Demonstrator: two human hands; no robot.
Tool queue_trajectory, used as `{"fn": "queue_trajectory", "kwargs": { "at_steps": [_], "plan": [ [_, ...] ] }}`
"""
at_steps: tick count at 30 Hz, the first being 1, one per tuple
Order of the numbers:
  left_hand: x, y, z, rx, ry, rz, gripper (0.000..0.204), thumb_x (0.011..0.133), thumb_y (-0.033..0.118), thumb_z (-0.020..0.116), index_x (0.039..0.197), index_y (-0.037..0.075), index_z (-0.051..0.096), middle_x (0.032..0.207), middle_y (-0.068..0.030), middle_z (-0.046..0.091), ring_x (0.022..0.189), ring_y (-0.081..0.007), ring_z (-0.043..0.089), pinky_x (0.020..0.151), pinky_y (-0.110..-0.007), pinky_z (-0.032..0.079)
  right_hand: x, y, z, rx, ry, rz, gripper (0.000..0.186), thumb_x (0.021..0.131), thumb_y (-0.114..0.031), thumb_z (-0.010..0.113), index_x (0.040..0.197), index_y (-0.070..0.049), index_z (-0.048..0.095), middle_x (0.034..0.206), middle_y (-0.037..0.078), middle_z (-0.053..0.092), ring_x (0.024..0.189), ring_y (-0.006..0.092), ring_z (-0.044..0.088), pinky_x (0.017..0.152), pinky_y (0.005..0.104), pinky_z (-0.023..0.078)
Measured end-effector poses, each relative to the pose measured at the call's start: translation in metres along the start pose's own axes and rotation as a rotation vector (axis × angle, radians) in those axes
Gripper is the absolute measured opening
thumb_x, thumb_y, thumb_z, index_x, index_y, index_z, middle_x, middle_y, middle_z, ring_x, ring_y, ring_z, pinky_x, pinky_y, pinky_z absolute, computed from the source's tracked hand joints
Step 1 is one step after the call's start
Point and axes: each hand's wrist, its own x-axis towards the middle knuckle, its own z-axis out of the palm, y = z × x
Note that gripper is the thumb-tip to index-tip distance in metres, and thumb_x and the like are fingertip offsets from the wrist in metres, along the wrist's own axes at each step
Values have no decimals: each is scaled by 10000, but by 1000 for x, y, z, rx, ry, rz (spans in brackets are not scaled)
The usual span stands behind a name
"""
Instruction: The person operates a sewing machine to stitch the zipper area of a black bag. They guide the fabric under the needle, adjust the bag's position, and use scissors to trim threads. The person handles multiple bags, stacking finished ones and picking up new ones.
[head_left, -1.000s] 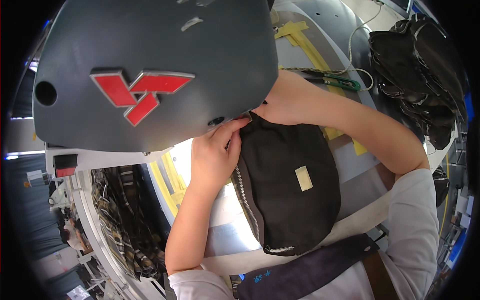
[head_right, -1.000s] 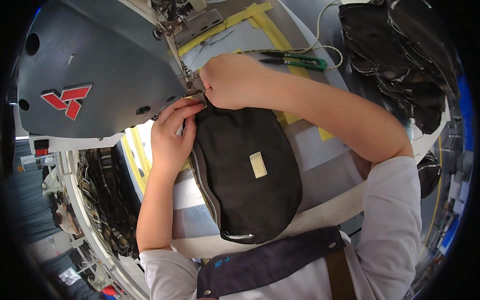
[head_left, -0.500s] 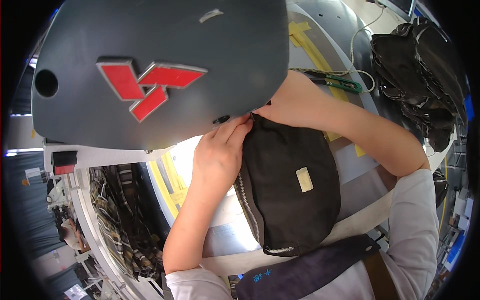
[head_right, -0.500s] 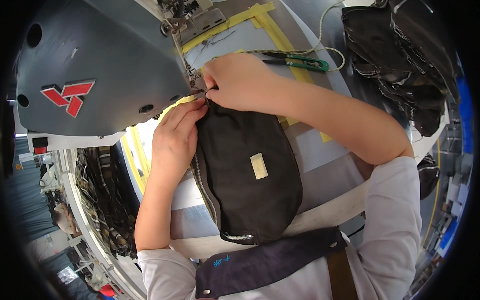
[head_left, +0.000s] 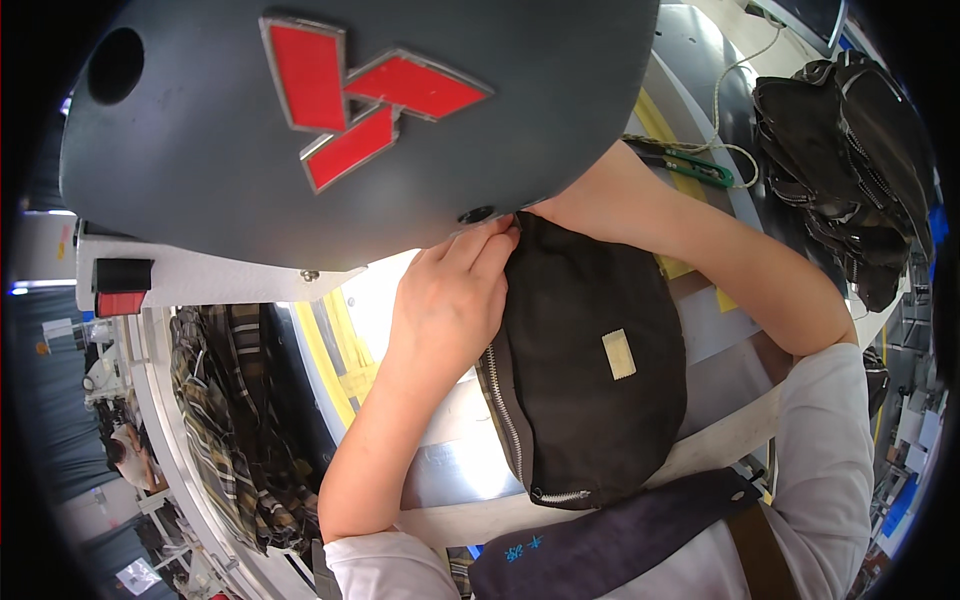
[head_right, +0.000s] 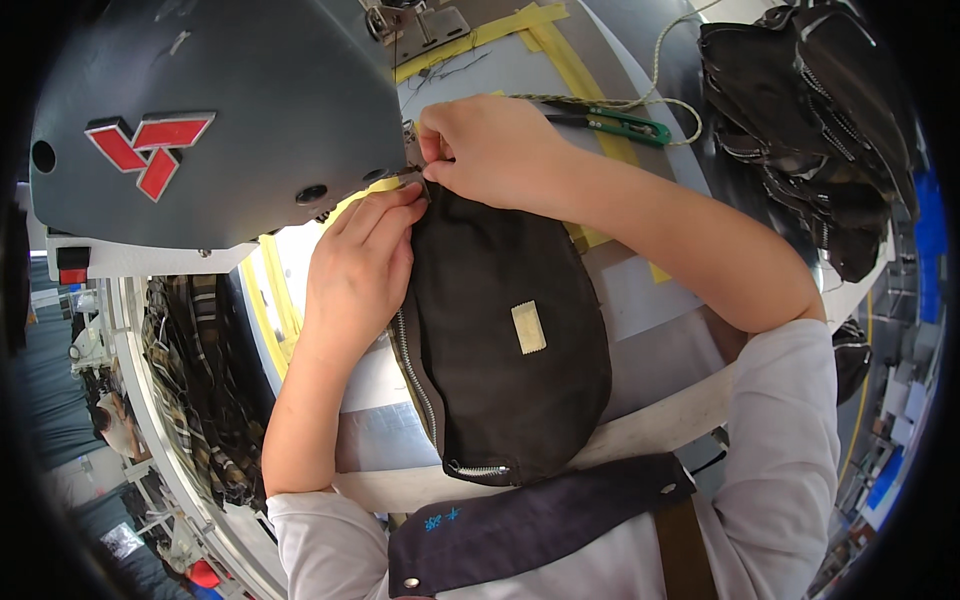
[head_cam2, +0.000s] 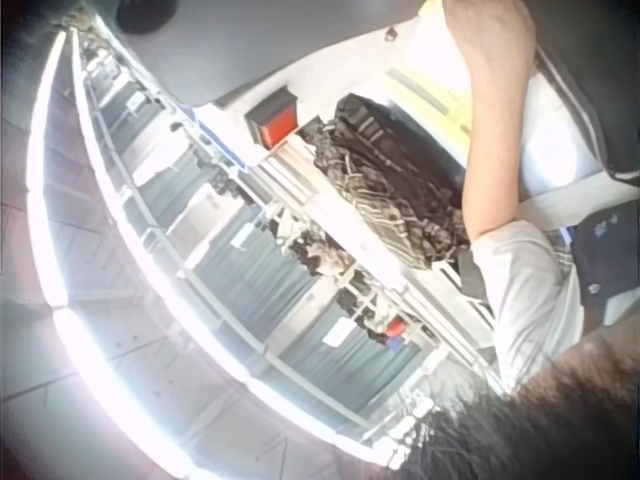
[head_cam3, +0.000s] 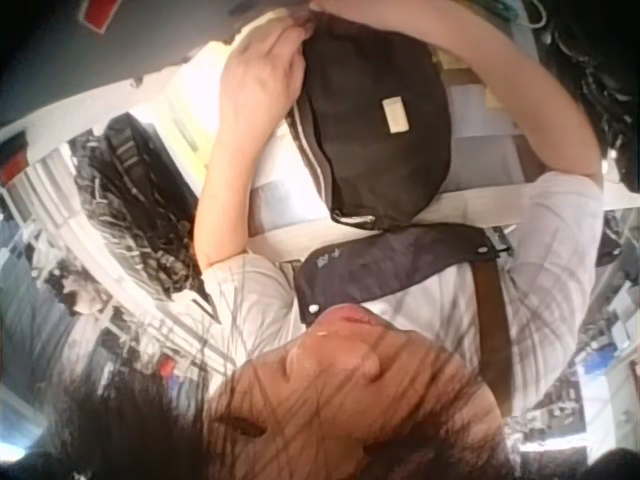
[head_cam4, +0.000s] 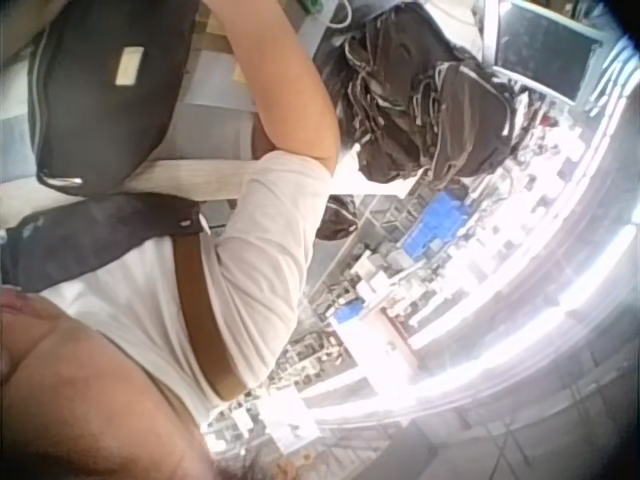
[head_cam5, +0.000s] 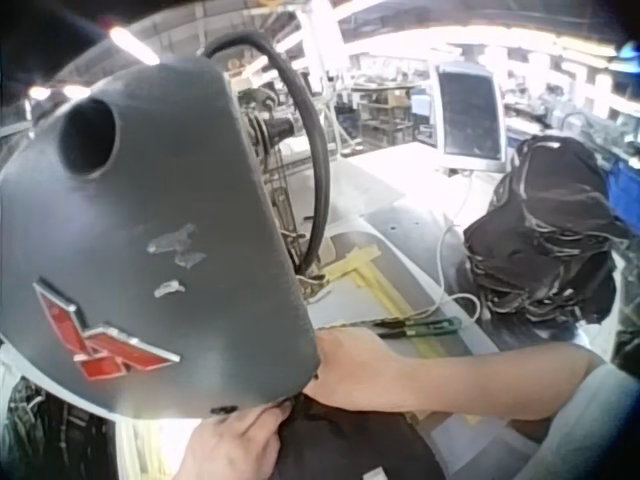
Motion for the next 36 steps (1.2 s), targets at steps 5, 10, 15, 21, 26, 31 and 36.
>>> {"fn": "queue_trajectory", "kwargs": {
  "at_steps": [5,10,15,21,26,31,36],
  "plan": [
    [0,2,-1,-2,-11,-30,252,762,-36,613,1009,10,637,1050,-109,634,951,-313,617,816,-393,510,0,-1,0,7,1,3,159,761,-190,651,843,-65,597,765,77,654,753,279,642,653,400,498],
    [0,1,0,67,1,-5,310,782,47,635,1091,54,648,1060,-81,636,876,-266,632,787,-370,515,1,-5,-5,33,-48,33,165,757,-187,655,848,-63,597,747,81,651,747,290,639,655,404,498],
    [0,3,2,52,-34,-8,342,781,28,620,1123,44,634,1073,-100,593,973,-311,594,829,-407,491,-3,-10,-12,47,-30,2,184,751,-196,670,847,-51,610,838,85,648,792,264,631,690,392,496],
    [1,6,0,40,-39,-41,328,783,42,623,1110,43,642,1068,-101,591,972,-310,591,832,-404,484,1,-3,-22,330,-163,-4,175,776,-206,679,781,-38,629,874,85,620,819,255,611,716,383,490],
    [0,2,1,26,-19,-14,313,784,53,626,1096,39,648,1074,-97,594,978,-303,590,842,-399,484,-2,-7,-23,98,-2,-181,109,800,-156,655,797,-48,640,831,79,597,837,268,595,738,371,484],
    [0,1,1,28,-15,-7,314,780,63,632,1094,46,653,1081,-88,600,985,-292,592,855,-398,486,-20,-20,-38,-309,68,-405,59,775,-130,647,802,-77,647,856,49,580,872,233,583,744,354,489],
    [-2,5,-4,78,-50,-15,339,770,75,643,1109,53,653,1123,-84,602,1009,-289,592,870,-401,484,-21,-14,-22,-441,77,-587,107,716,-133,626,797,-68,651,873,36,575,870,200,568,734,328,492]
  ]
}}
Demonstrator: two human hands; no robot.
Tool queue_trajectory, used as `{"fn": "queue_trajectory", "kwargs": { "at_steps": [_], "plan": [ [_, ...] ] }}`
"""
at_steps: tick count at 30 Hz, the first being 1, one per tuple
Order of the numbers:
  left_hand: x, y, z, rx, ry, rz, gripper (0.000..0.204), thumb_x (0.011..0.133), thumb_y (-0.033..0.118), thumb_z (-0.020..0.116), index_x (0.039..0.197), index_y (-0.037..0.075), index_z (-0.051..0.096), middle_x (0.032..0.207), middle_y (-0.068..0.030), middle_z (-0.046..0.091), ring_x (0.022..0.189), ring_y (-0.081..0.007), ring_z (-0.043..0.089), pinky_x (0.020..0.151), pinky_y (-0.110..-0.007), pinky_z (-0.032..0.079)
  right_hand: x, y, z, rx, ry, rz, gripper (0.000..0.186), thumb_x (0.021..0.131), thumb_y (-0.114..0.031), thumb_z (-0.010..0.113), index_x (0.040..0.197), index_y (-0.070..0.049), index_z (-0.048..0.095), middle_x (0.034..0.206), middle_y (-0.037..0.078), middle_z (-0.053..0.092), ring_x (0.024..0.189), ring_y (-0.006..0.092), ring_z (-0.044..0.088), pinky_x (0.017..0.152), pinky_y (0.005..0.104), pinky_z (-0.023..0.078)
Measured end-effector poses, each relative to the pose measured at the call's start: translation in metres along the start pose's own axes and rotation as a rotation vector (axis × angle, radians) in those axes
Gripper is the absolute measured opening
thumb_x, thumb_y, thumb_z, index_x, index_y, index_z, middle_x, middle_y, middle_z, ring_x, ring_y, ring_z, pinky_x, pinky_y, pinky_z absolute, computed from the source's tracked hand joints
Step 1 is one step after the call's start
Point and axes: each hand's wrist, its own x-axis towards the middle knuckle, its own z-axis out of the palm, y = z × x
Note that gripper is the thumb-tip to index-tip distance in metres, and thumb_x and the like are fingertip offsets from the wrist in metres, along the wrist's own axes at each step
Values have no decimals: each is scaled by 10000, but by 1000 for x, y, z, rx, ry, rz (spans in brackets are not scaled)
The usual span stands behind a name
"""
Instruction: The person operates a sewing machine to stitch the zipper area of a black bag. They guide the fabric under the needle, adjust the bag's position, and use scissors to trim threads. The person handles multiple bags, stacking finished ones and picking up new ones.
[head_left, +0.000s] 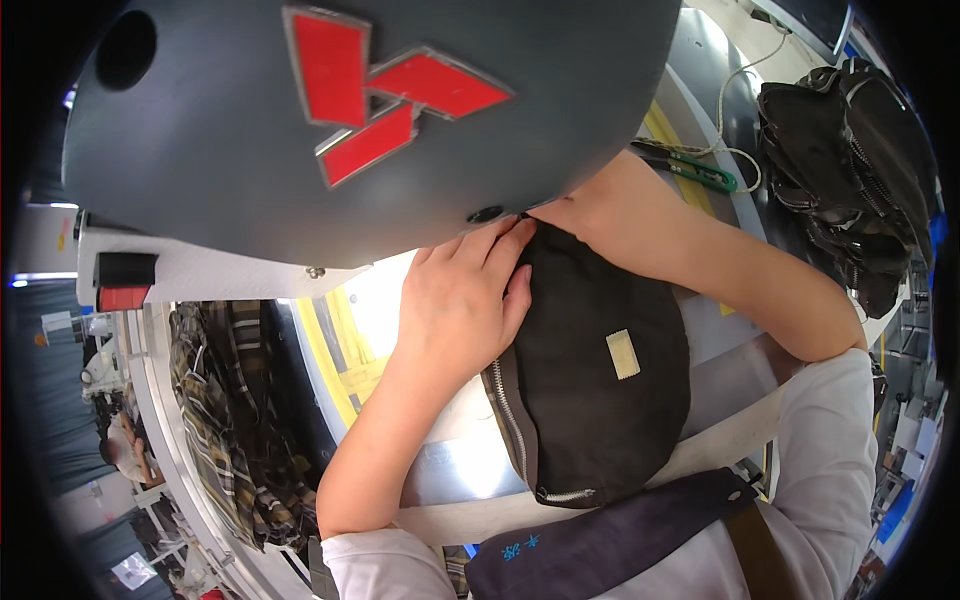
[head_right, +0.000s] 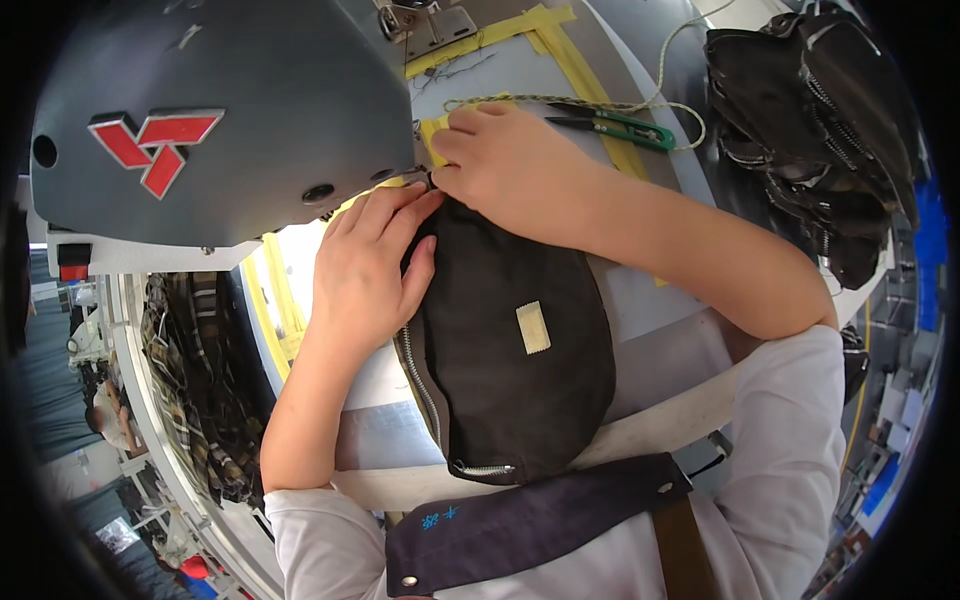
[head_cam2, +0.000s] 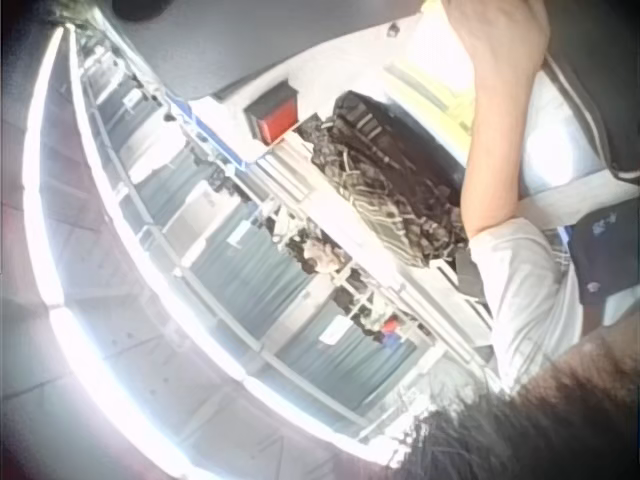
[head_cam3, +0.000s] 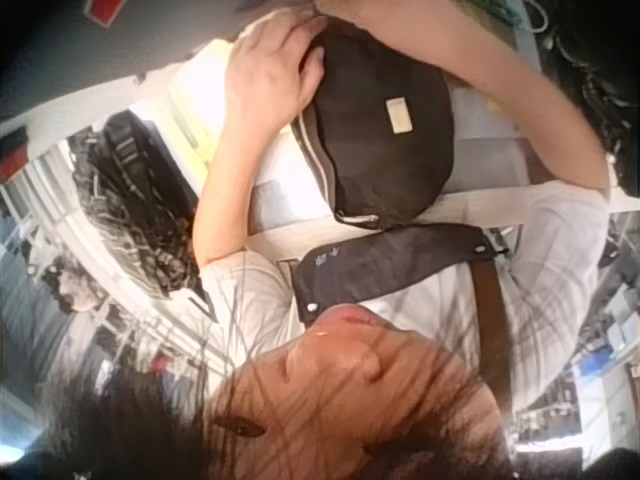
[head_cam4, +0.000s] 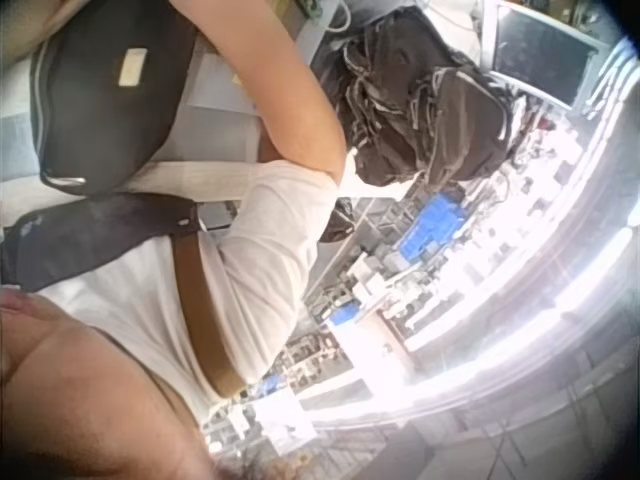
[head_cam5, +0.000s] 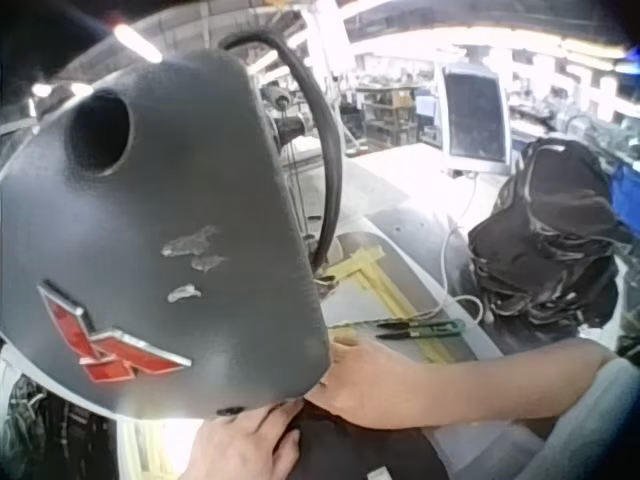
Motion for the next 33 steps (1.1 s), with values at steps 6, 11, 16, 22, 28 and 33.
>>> {"fn": "queue_trajectory", "kwargs": {
  "at_steps": [6,11,16,22,28,33],
  "plan": [
    [-2,10,-5,54,-102,-10,402,753,94,663,1154,65,646,1192,-95,591,1073,-286,586,916,-396,477,-5,-8,0,-79,-66,-79,132,717,-141,623,800,-48,666,893,30,574,868,189,555,722,300,481],
    [-1,12,-6,41,-76,-4,413,742,48,660,1154,56,640,1194,-100,599,1067,-293,598,903,-392,493,-8,-10,0,-107,-83,-67,122,718,-145,624,783,-56,678,882,18,570,887,181,544,716,288,471],
    [-1,1,0,-59,27,-46,325,757,2,624,1081,20,644,1097,-103,649,912,-287,638,804,-384,512,-7,-9,1,-136,-82,-91,111,711,-152,631,760,-67,683,867,6,565,884,170,533,706,272,456],
    [-2,-5,5,-47,65,-6,328,749,-37,610,1070,17,648,1075,-94,662,875,-284,647,795,-375,511,-8,-10,0,-141,-120,-87,116,710,-154,630,765,-67,684,864,3,565,879,169,531,699,270,448],
    [1,4,1,45,8,-15,363,712,-64,615,1060,23,664,1134,-86,645,953,-289,633,838,-378,508,-9,-8,5,-144,-24,-66,110,716,-147,618,764,-68,675,849,9,563,843,167,534,721,282,441],
    [0,1,2,46,18,-6,366,714,-51,625,1069,32,656,1134,-76,645,947,-283,632,829,-375,511,-9,-8,4,-129,-27,-57,102,719,-146,610,755,-68,664,831,8,569,815,165,544,724,284,437]
  ]
}}
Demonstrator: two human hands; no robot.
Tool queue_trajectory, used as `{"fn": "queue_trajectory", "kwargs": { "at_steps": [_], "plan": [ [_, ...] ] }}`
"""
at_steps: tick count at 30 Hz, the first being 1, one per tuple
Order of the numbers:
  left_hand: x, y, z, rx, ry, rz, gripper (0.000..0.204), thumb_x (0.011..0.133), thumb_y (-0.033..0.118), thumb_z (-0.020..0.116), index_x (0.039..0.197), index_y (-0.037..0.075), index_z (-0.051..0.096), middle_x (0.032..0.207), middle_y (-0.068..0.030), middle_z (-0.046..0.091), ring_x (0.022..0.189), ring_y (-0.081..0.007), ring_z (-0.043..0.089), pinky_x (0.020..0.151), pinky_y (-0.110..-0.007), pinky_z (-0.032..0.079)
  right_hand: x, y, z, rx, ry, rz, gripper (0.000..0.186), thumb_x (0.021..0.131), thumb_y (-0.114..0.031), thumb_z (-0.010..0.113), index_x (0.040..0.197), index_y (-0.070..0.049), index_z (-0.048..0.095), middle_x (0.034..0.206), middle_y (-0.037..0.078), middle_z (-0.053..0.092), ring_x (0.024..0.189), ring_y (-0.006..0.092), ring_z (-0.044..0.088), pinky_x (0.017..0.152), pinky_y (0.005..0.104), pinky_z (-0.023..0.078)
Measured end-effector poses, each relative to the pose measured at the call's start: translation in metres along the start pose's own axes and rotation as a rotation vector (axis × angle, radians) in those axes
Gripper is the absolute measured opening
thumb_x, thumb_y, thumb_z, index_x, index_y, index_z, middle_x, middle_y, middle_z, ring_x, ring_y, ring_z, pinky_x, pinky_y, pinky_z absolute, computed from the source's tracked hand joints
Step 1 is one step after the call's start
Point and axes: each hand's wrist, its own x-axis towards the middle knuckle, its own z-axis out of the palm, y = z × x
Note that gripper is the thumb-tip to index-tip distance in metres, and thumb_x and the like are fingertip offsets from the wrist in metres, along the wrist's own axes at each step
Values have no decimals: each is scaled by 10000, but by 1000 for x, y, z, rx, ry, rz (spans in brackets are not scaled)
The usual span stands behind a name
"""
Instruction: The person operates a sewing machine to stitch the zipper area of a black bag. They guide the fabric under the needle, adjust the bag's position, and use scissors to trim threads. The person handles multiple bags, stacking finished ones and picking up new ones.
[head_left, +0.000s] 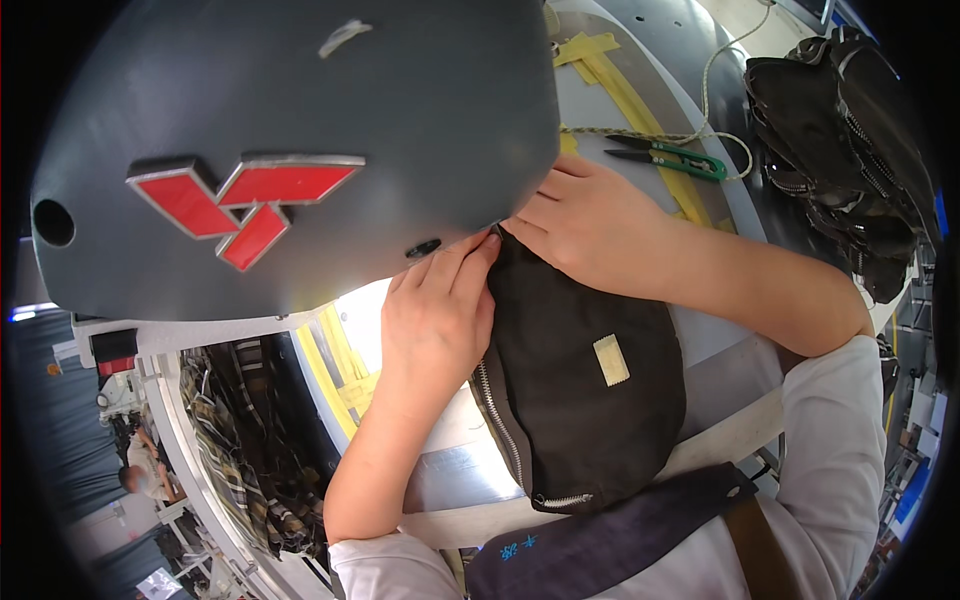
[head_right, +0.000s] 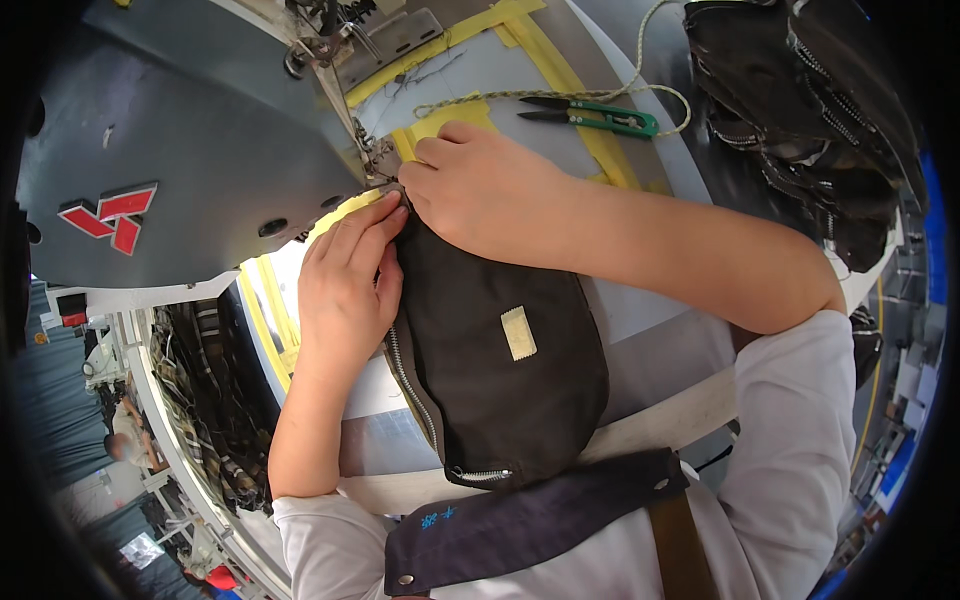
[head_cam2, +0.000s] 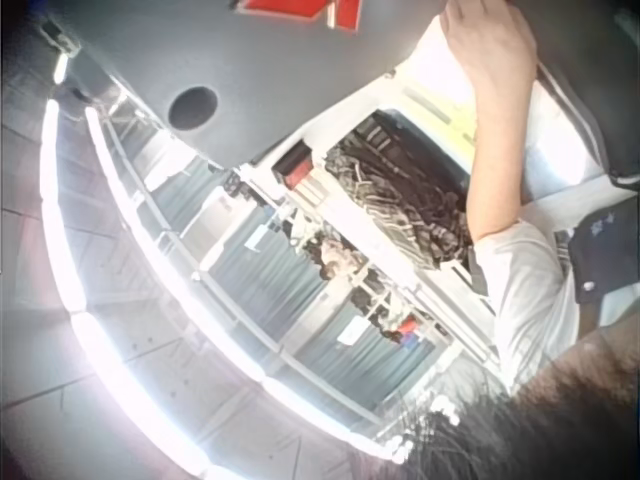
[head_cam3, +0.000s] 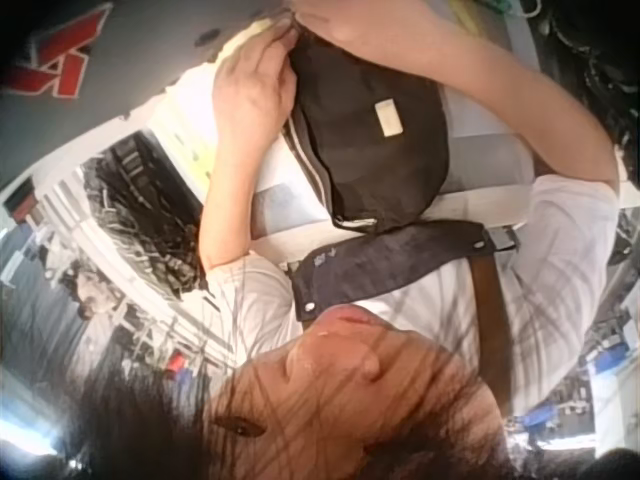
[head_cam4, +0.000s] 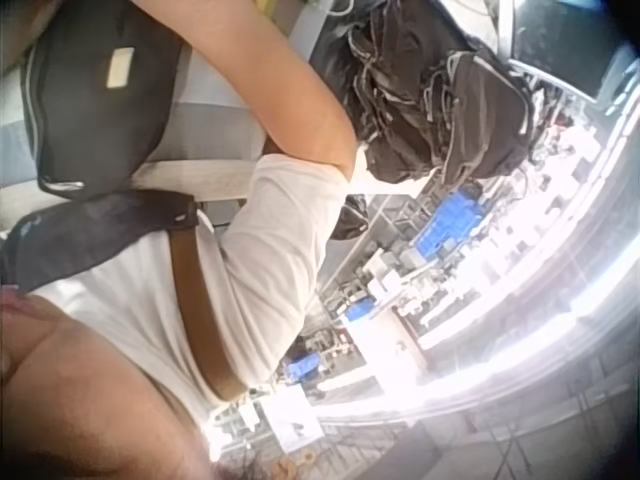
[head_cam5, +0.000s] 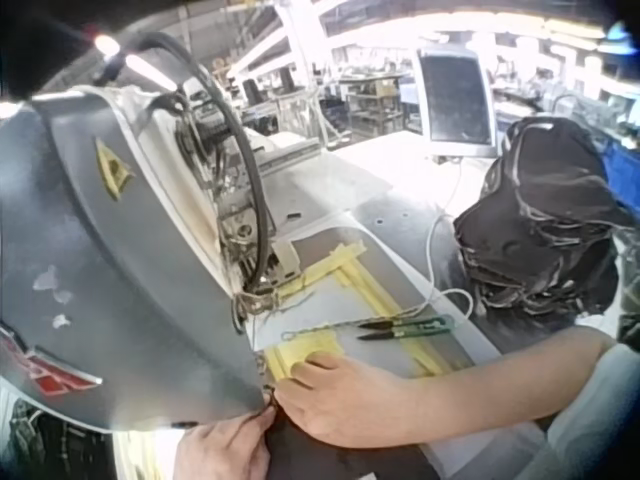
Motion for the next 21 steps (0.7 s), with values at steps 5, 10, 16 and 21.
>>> {"fn": "queue_trajectory", "kwargs": {
  "at_steps": [5,10,16,21],
  "plan": [
    [-1,3,-1,30,-29,7,434,685,-58,624,1100,65,661,1158,-75,629,954,-283,630,831,-376,511,0,1,-1,20,7,2,94,724,-148,608,747,-74,662,825,10,572,815,163,549,724,291,432],
    [-2,3,-2,84,-70,41,500,651,-60,622,1123,100,668,1189,-71,608,969,-282,616,841,-385,507,0,1,0,43,19,12,91,727,-151,607,730,-75,656,818,9,574,810,162,553,719,298,429],
    [0,4,-3,86,-89,38,497,652,-68,616,1120,94,668,1193,-73,604,981,-285,610,852,-390,502,-1,2,0,11,6,18,90,726,-154,607,728,-79,656,807,7,570,807,163,556,717,301,430],
    [-1,2,0,-43,-50,-35,414,690,-95,597,1080,31,657,1169,-97,632,980,-301,625,853,-401,507,-1,0,-3,-5,-15,8,100,721,-159,613,729,-73,663,817,7,569,814,171,558,739,306,432]
  ]
}}
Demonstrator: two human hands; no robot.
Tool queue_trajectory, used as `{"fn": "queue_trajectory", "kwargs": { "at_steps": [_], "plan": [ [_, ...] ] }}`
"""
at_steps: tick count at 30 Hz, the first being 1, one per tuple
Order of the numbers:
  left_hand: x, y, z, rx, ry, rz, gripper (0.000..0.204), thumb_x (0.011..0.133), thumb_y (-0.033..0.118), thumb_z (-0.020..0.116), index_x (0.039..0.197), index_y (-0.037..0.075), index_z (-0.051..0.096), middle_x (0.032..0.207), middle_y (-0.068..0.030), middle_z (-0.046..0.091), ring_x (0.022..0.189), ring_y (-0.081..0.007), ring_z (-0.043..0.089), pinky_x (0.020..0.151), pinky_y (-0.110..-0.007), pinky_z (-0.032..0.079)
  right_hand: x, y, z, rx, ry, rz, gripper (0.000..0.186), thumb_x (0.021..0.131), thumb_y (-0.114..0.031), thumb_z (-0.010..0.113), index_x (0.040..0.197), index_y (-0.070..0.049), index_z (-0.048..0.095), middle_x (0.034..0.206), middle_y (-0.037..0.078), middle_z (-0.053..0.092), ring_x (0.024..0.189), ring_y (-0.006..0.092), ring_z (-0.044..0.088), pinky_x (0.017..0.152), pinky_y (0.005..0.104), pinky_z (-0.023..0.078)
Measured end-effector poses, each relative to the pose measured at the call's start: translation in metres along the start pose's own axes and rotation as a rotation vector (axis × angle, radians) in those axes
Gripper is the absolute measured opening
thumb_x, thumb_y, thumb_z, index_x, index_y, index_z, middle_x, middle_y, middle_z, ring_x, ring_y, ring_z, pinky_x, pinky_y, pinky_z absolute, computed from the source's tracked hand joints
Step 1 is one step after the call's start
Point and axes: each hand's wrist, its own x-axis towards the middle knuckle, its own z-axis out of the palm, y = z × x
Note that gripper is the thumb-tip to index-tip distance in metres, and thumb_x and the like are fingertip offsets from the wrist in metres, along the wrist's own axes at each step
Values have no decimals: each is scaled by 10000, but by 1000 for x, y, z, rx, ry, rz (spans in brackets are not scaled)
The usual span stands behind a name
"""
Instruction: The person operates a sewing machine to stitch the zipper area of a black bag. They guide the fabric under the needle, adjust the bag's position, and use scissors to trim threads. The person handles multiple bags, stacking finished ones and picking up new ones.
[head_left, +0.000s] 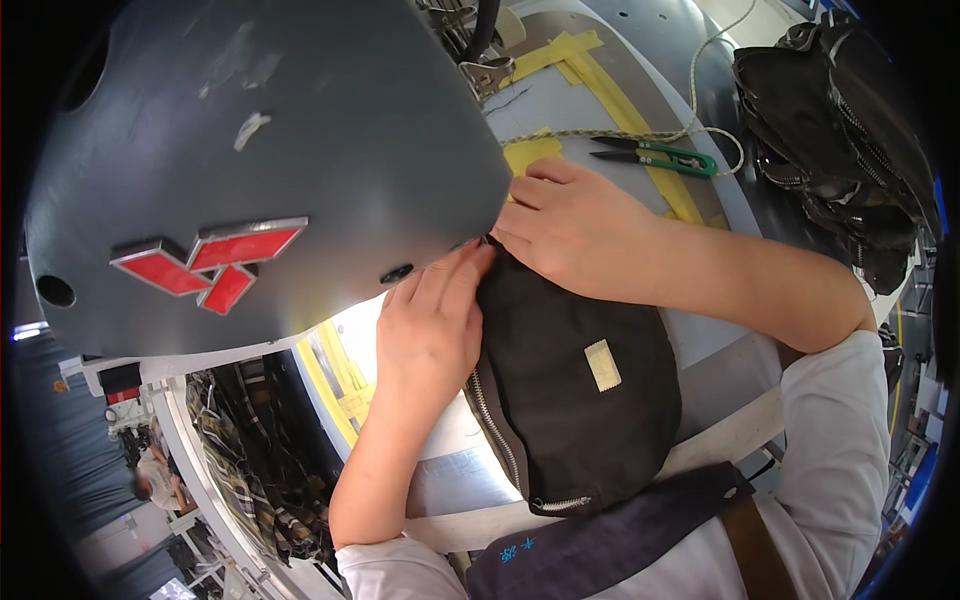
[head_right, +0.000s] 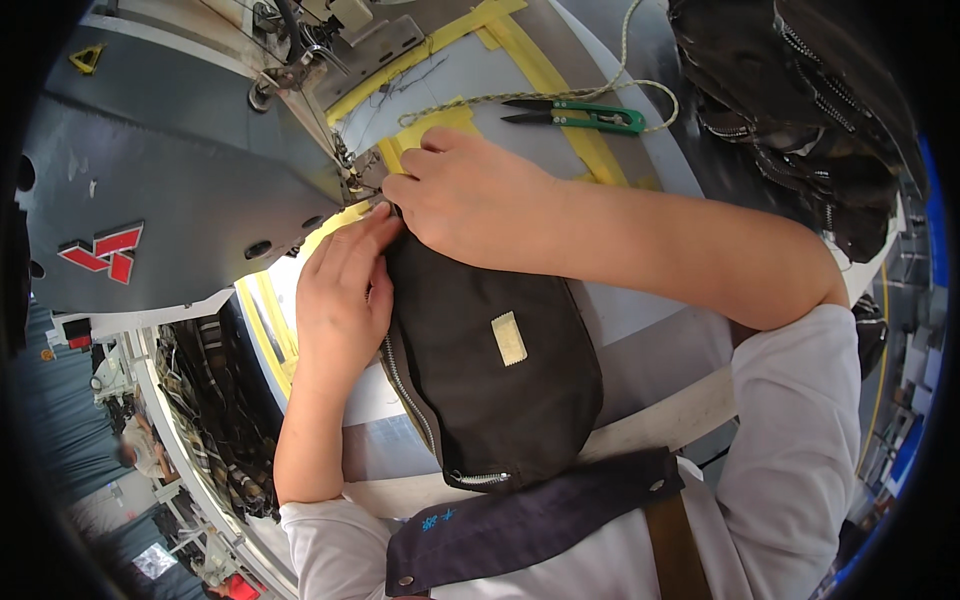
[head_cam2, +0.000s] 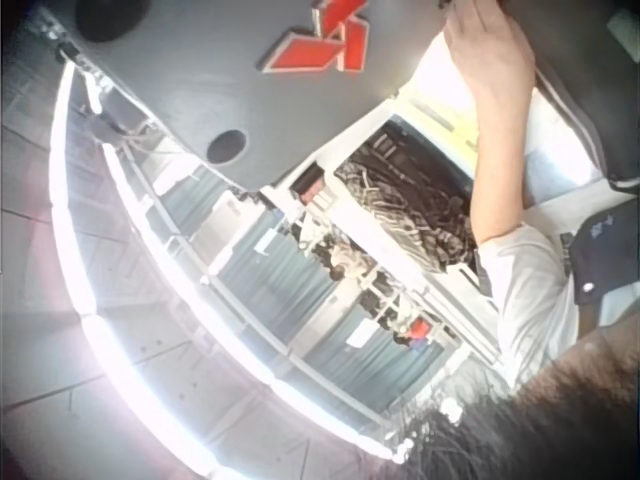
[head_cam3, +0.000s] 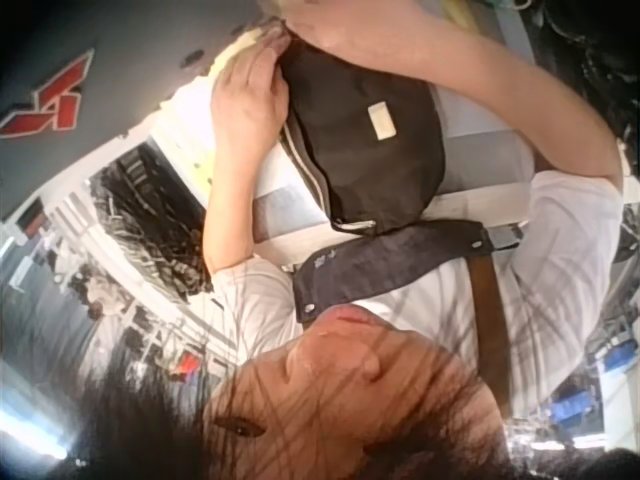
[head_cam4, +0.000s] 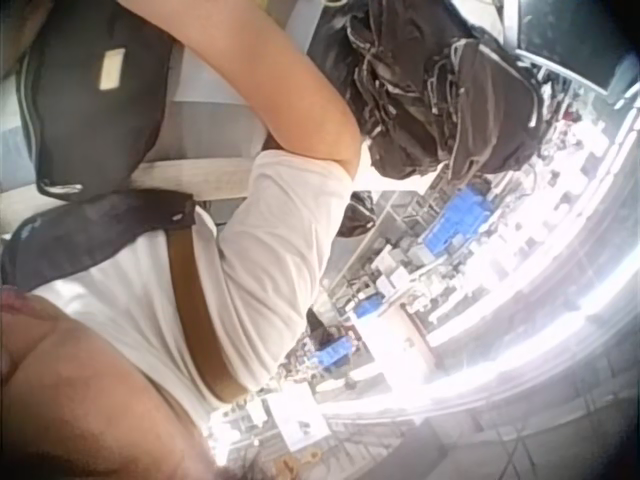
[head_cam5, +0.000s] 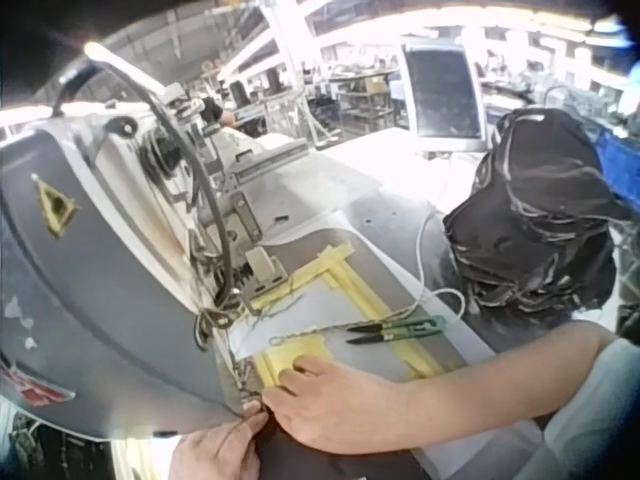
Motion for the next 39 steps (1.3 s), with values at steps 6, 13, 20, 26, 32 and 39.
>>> {"fn": "queue_trajectory", "kwargs": {
  "at_steps": [6,13,20,26,32,39],
  "plan": [
    [-1,-4,0,52,37,28,408,688,-50,626,1083,49,654,1112,-71,652,897,-252,643,797,-368,510,1,0,-2,-5,-14,-29,101,712,-159,621,733,-75,675,822,15,566,813,177,554,765,305,432],
    [0,-2,-2,50,42,32,366,702,-69,621,1049,40,659,1144,-65,647,974,-278,628,855,-375,497,-1,0,5,12,25,12,93,715,-142,612,741,-68,661,828,21,562,783,172,549,747,288,439],
    [-1,-4,1,63,79,34,353,701,-71,620,1031,49,657,1133,-52,629,950,-272,629,821,-376,498,2,-1,-2,-17,-35,-23,96,730,-142,605,753,-69,665,816,17,544,774,166,546,734,285,438],
    [-2,-6,1,23,75,10,349,702,-79,621,1027,43,656,1107,-66,636,946,-278,630,809,-377,503,3,-1,-5,-17,-67,-37,102,733,-144,603,765,-73,669,823,10,539,783,159,543,735,281,436],
    [-2,-6,2,-27,80,-25,332,705,-75,624,1016,33,660,1089,-69,649,942,-279,638,819,-375,505,3,-2,-7,-36,-69,-33,119,730,-148,601,786,-69,670,842,12,536,790,159,540,745,279,436],
    [-1,-6,-2,30,70,30,333,685,-68,628,1003,24,663,1073,-66,655,951,-266,640,827,-370,505,3,-2,-10,-61,-100,-43,138,726,-152,600,799,-62,675,859,14,533,805,159,539,753,282,437]
  ]
}}
